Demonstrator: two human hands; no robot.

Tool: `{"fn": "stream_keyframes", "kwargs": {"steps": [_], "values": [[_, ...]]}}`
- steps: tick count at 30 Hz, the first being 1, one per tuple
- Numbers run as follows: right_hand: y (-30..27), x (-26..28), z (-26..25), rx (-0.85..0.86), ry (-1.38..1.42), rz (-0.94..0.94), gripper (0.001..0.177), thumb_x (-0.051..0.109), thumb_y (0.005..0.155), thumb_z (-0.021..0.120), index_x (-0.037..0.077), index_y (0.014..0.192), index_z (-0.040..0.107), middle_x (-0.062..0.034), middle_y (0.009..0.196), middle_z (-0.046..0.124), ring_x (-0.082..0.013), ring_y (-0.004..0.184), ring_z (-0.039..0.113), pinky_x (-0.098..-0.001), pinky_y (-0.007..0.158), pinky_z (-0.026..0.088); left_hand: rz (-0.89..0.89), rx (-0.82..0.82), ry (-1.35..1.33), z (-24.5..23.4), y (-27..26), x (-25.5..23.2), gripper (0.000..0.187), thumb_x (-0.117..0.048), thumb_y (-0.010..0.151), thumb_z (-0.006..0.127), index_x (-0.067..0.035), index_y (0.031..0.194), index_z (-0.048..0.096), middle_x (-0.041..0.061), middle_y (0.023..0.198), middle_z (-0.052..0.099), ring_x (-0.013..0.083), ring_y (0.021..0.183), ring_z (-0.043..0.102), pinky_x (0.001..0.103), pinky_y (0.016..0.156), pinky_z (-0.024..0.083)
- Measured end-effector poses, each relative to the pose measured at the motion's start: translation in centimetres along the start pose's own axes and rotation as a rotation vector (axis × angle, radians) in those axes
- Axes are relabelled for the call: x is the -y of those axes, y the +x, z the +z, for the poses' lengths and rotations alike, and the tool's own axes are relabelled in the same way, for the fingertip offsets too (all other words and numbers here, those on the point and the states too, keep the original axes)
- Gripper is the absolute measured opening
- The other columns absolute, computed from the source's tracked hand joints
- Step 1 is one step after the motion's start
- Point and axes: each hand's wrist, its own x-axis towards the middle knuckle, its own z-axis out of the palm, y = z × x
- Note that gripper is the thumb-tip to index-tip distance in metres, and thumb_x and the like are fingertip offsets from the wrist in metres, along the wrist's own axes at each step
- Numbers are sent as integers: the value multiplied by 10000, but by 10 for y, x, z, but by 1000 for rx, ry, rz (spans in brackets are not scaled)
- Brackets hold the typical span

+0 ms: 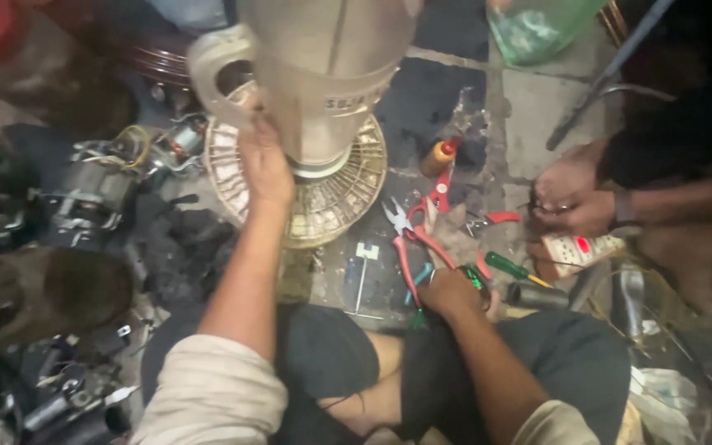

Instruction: The person disassembles a blender jar by removing the base and blade assembly, applies oil to the components, and then cleans and reassembles the unit.

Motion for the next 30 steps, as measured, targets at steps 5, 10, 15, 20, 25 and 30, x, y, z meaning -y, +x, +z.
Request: {"fn": "stream_keyframes", "kwargs": {"steps": [5, 10, 15, 20, 25, 30], "values": [[7, -3, 3, 117, 87, 91, 451, 391, 703, 749, 85, 1029, 807, -209, 1055, 765, -347, 1027, 748, -442, 927, 575, 16, 108, -49, -9, -11, -13, 800, -568, 1061, 569, 25, 1562, 378, 206, 1548, 508, 315, 1469, 483, 390, 1238, 379], [18, -26, 22, -98, 278, 4, 514, 365, 781, 719, 66, 1200, 712, -257, 1093, 740, -399, 1041, 716, -468, 927, 550, -181, 326, 520, -12, -10, -49, 1226, -412, 481, 972, -1, 1476, 386, 229, 1439, 542, 391, 1358, 512, 462, 1136, 425], [-32, 2, -37, -452, 474, -495, 438, 302, 924, 676, 60, 1289, 681, -242, 1145, 727, -383, 1079, 695, -444, 939, 523, -89, 288, 680, -5, -5, -50, 1128, -413, 511, 997, -34, 1425, 456, 236, 1381, 549, 420, 1309, 491, 505, 1095, 380], [-67, 83, -162, -516, 339, -722, 385, 260, 865, 761, 115, 1221, 723, -158, 1081, 749, -319, 979, 728, -401, 844, 567, -116, 334, 774, -6, -7, -53, 997, -457, 564, 975, -82, 1376, 536, 221, 1355, 561, 407, 1297, 503, 506, 1094, 376], [-53, 127, -217, -712, -141, -1003, 231, 240, 843, 752, 145, 1053, 761, -95, 917, 724, -337, 857, 693, -458, 691, 551, -42, 301, 733, -9, -6, -32, 1011, -483, 552, 974, -38, 1348, 537, 216, 1304, 572, 402, 1267, 516, 528, 1071, 374], [-50, 135, -222, -664, -264, -979, 208, 261, 862, 735, 173, 1049, 758, -83, 864, 707, -316, 846, 690, -464, 690, 543, -30, 264, 720, -7, -9, -41, 975, -519, 555, 968, -87, 1335, 573, 179, 1323, 597, 381, 1271, 546, 514, 1072, 413]]}}
